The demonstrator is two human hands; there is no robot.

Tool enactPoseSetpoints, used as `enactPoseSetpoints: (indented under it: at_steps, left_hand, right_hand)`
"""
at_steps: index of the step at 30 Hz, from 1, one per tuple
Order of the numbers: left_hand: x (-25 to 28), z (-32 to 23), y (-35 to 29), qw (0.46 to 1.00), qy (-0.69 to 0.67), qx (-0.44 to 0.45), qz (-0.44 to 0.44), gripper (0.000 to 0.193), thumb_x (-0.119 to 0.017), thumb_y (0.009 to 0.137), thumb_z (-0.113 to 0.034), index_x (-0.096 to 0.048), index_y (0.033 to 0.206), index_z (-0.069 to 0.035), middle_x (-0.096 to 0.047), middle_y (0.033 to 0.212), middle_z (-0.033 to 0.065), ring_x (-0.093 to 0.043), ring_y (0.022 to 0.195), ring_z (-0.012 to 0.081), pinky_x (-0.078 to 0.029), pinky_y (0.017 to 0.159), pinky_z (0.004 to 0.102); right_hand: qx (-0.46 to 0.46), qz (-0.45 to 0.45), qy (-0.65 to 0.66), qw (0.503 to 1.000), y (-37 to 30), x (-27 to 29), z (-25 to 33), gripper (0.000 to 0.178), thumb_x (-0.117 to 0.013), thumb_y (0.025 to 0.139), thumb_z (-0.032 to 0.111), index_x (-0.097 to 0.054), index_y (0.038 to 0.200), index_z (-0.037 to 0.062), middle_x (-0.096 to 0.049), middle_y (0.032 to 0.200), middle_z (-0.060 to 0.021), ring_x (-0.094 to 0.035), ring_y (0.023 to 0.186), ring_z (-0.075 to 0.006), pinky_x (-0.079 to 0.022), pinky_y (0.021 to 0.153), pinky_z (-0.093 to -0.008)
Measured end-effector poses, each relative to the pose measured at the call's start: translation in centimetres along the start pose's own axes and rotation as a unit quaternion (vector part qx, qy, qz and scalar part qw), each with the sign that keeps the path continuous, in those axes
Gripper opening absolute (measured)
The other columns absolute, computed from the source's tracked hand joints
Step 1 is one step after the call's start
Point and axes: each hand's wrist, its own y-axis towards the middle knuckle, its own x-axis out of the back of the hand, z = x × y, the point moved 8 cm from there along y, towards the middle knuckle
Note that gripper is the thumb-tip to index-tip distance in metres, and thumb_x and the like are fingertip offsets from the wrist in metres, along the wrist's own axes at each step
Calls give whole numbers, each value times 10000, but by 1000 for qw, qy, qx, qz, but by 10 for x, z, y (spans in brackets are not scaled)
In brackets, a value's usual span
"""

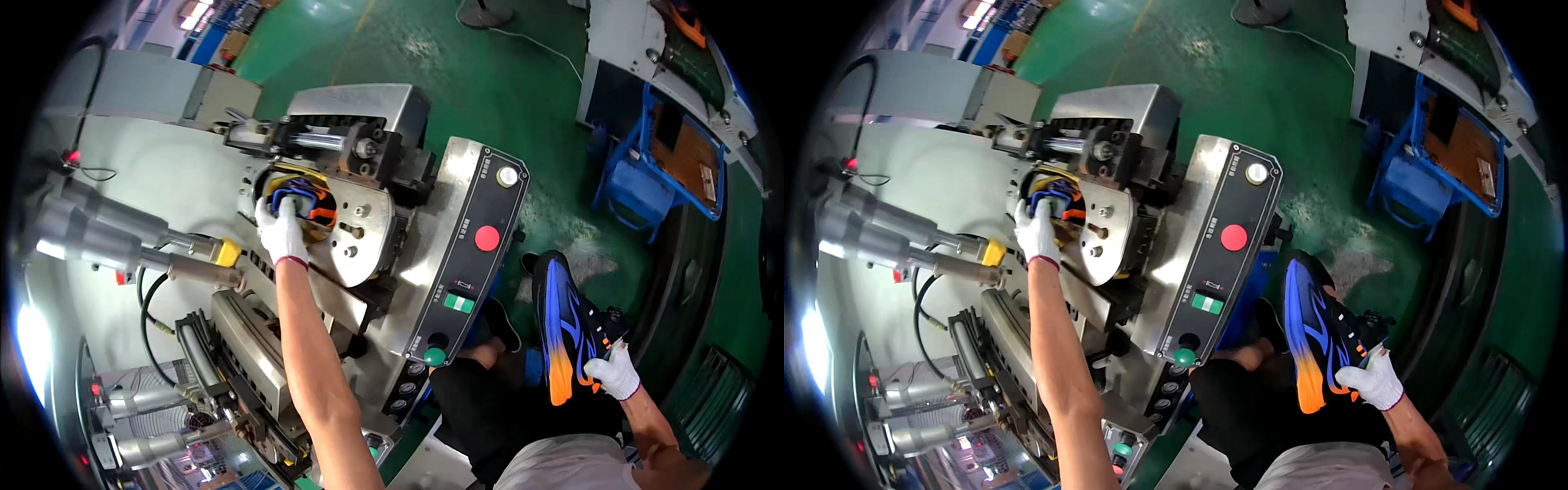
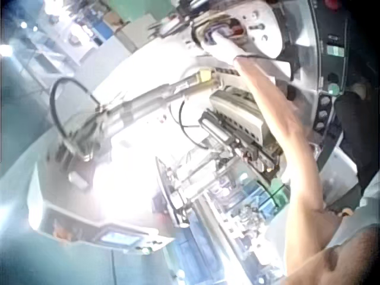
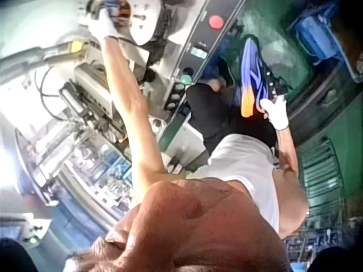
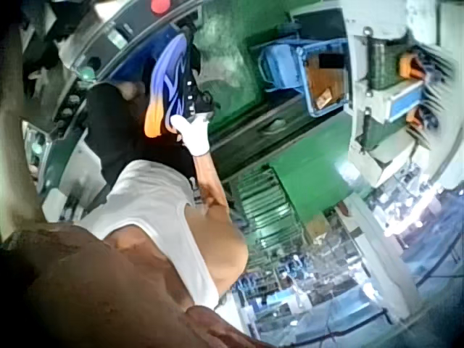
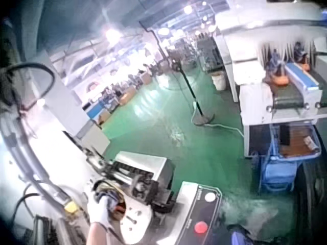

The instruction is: The person places an upper on a mold, presses a button to activate the machine, and then removes the shoe and places it on a conveyor belt.

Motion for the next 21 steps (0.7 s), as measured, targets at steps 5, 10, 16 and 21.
enactPoseSetpoints:
  at_steps: [5, 10, 16, 21]
  left_hand:
    - [-32, -7, 21, 998, 6, -2, -67, 326, -642, 1026, -137, -689, 1342, -74, -694, 1335, 159, -683, 1142, 245, -531, 1009, 362]
    - [26, -10, 16, 974, -144, -69, -160, 286, -596, 1045, -99, -679, 1308, -23, -716, 1227, 152, -686, 1068, 229, -540, 959, 347]
    - [135, -91, -125, 929, -236, -165, -233, 258, -548, 1049, -35, -657, 1276, 24, -710, 1209, 153, -671, 1092, 234, -522, 1013, 365]
    - [186, -68, -286, 904, -314, -285, -49, 198, -586, 976, 35, -712, 1112, -36, -695, 1264, 213, -650, 1226, 386, -496, 1096, 493]
  right_hand:
    - [-175, -1, -89, 981, 10, 13, -38, 646, -745, 745, -35, -619, 1378, -59, -694, 1268, -62, -639, 1089, -104, -550, 970, -330]
    - [35, 82, -55, 994, 31, -41, 5, 761, -828, 772, 56, -560, 1480, -24, -654, 1354, -73, -597, 1204, -158, -481, 1081, -358]
    - [75, 50, -127, 988, 22, -71, 44, 724, -850, 776, 139, -602, 1437, -21, -667, 1402, -107, -615, 1252, -187, -470, 1119, -375]
    - [285, -5, -335, 898, 54, -141, 148, 662, -874, 815, 291, -652, 1356, -18, -746, 1237, -156, -705, 1091, -233, -546, 996, -384]
